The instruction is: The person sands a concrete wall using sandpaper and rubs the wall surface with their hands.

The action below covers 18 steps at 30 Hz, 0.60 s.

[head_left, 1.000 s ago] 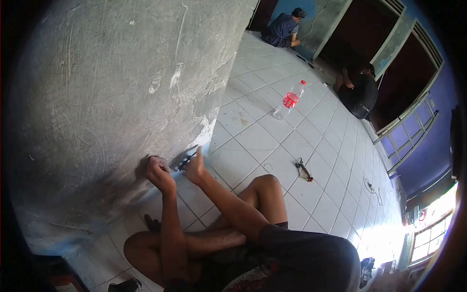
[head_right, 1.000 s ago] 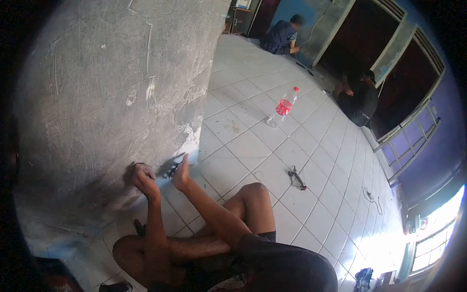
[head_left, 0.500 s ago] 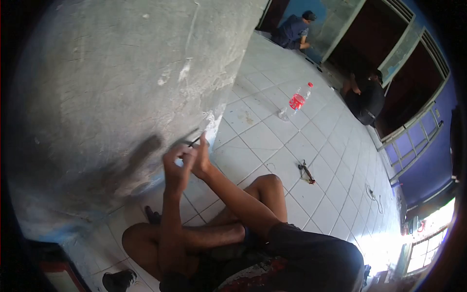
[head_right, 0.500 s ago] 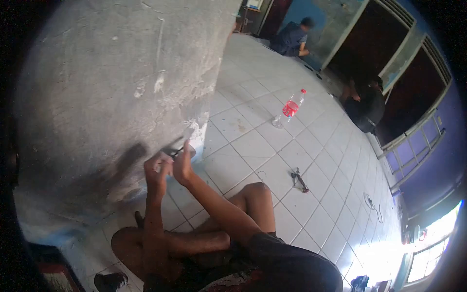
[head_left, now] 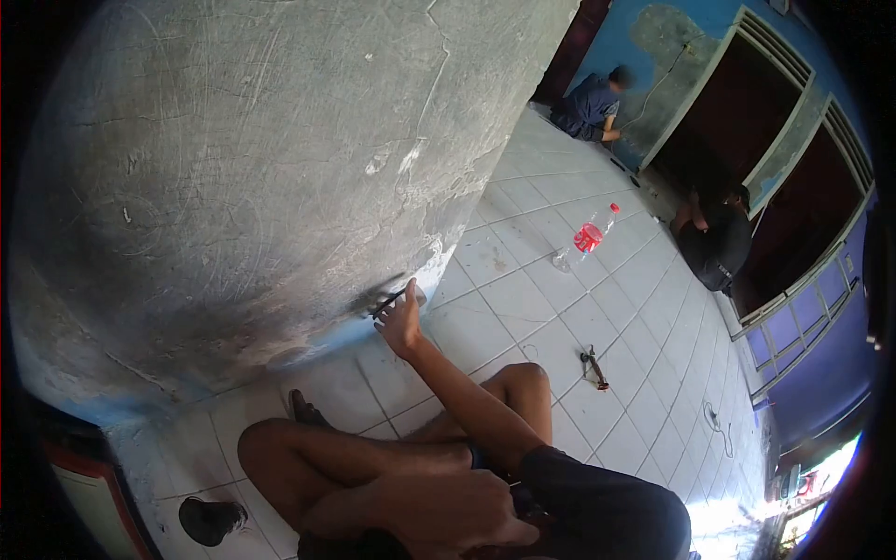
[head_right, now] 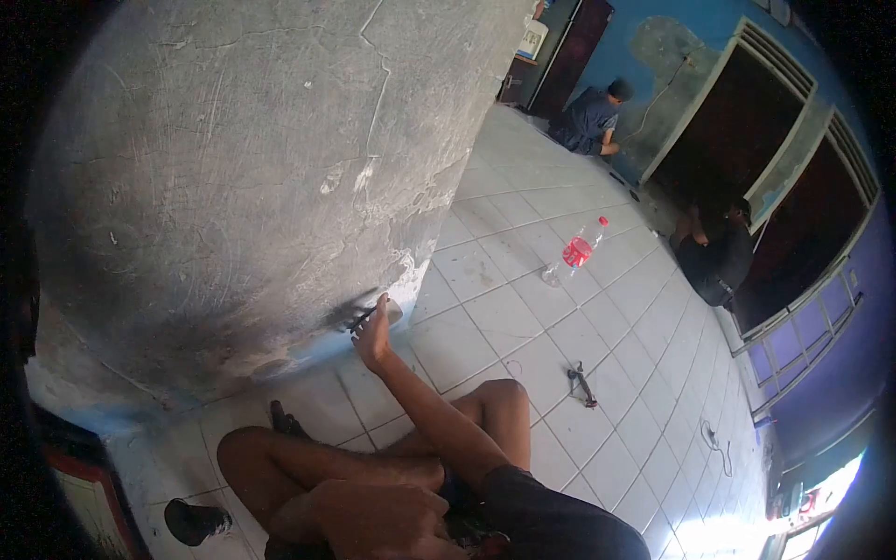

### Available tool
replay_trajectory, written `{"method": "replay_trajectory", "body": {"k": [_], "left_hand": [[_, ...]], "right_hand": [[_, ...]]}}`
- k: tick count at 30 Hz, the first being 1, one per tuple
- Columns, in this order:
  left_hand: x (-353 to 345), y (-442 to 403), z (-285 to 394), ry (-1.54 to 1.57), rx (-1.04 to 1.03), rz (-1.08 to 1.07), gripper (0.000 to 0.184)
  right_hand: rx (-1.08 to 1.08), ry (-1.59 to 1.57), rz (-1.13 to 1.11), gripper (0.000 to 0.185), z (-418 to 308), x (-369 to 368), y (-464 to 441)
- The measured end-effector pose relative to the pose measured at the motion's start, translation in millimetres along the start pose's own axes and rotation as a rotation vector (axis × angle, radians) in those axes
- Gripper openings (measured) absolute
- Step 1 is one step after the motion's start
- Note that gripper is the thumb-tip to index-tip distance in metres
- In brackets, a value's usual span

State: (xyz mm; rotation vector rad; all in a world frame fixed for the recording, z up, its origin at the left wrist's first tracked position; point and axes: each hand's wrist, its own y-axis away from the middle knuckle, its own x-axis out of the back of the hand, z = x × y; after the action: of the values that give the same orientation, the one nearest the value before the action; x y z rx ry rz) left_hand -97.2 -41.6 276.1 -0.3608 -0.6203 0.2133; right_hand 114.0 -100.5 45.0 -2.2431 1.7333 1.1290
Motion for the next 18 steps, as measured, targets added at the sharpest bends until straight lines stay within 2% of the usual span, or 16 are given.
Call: {"method": "replay_trajectory", "body": {"k": [5,10,12,18], "left_hand": [[-0.7,4.3,6.7,-0.018,-0.054,-0.017,0.047],[5.5,17.3,11.3,-0.038,-0.067,-0.020,0.047],[9.0,23.8,14.0,-0.052,-0.069,-0.032,0.047],[16.9,35.6,18.7,-0.101,-0.065,-0.069,0.048]], "right_hand": [[0.016,-0.060,0.098,0.111,-1.3,-16.0,1.4],[0.076,-0.034,0.059,0.102,2.9,-11.7,-5.8],[0.025,-0.044,0.097,0.098,3.8,-10.2,-7.5],[0.050,-0.071,0.070,0.096,-1.9,-16.1,1.5]]}}
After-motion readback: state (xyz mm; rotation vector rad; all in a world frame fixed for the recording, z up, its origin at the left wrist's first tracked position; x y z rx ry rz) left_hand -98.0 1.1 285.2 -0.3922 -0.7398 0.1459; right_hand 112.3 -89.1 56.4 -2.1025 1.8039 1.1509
